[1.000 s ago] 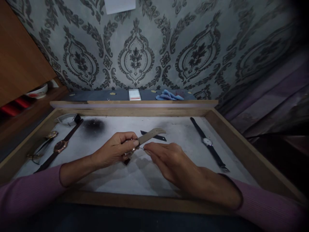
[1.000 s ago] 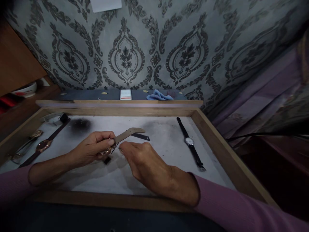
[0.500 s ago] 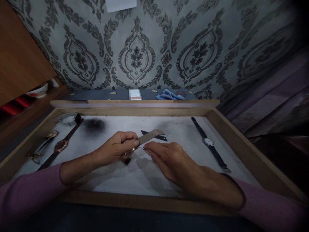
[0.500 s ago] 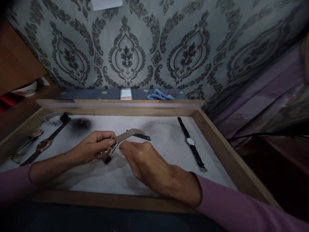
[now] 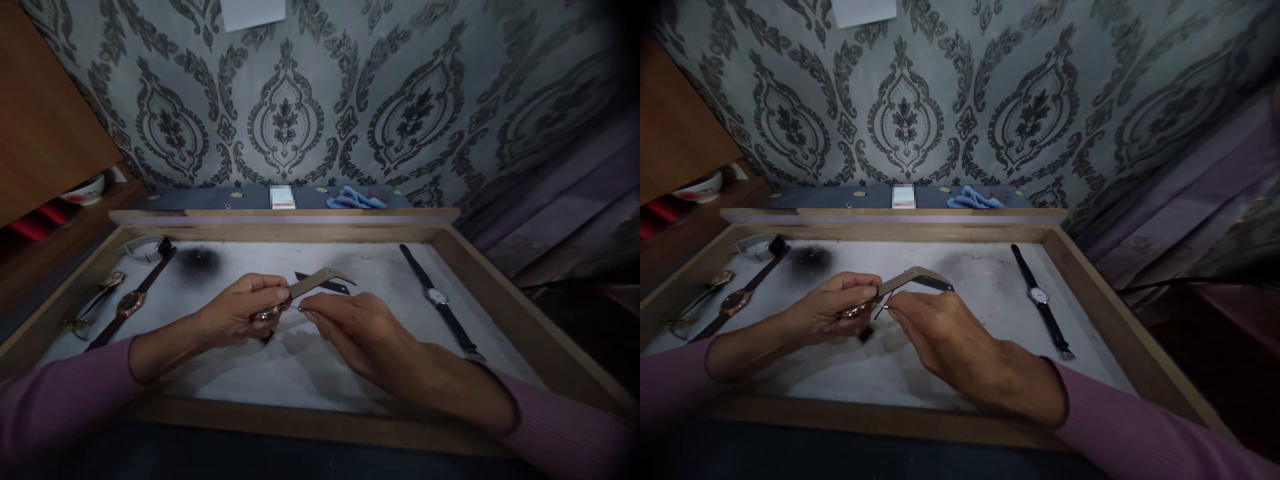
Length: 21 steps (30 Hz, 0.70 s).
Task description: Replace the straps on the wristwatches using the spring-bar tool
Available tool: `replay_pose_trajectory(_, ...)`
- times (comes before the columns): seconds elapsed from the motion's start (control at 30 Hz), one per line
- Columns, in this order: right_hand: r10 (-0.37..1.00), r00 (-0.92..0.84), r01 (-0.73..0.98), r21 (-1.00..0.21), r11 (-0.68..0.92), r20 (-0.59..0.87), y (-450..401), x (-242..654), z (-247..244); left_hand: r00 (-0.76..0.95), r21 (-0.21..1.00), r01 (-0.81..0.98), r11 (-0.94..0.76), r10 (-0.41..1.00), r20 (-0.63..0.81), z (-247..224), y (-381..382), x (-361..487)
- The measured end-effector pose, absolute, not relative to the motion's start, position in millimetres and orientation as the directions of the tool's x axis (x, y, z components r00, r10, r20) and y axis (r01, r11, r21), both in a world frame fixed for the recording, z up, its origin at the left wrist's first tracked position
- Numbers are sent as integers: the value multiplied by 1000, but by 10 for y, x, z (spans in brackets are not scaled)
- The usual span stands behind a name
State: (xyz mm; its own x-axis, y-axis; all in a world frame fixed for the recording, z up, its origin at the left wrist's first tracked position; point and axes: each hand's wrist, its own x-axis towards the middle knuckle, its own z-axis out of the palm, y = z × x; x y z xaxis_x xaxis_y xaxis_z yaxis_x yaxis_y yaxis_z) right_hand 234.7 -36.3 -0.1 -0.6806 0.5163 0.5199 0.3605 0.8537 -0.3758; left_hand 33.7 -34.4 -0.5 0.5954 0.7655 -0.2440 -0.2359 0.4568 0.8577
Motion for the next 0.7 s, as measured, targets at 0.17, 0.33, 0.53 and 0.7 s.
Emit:
replay_pose_trajectory(0.17, 489, -661, 339, -354, 872, 570, -364, 2346, -6, 594, 852, -231, 470, 762, -259, 0, -346, 323)
replay_pose_trajectory(0.33, 479, -655, 333, -347, 877, 584, -365, 2345, -23, 595, 840, -226, 493, 752, -281, -14, -345, 314)
replay_pose_trajectory(0.53, 483, -674, 315, -375, 872, 559, -355, 2346, -23, 608, 835, -240, 496, 747, -269, 2, -351, 328)
replay_pose_trajectory(0.7, 474, -658, 294, -379, 877, 586, -336, 2338, -31, 615, 834, -232, 501, 740, -274, 0, -356, 323)
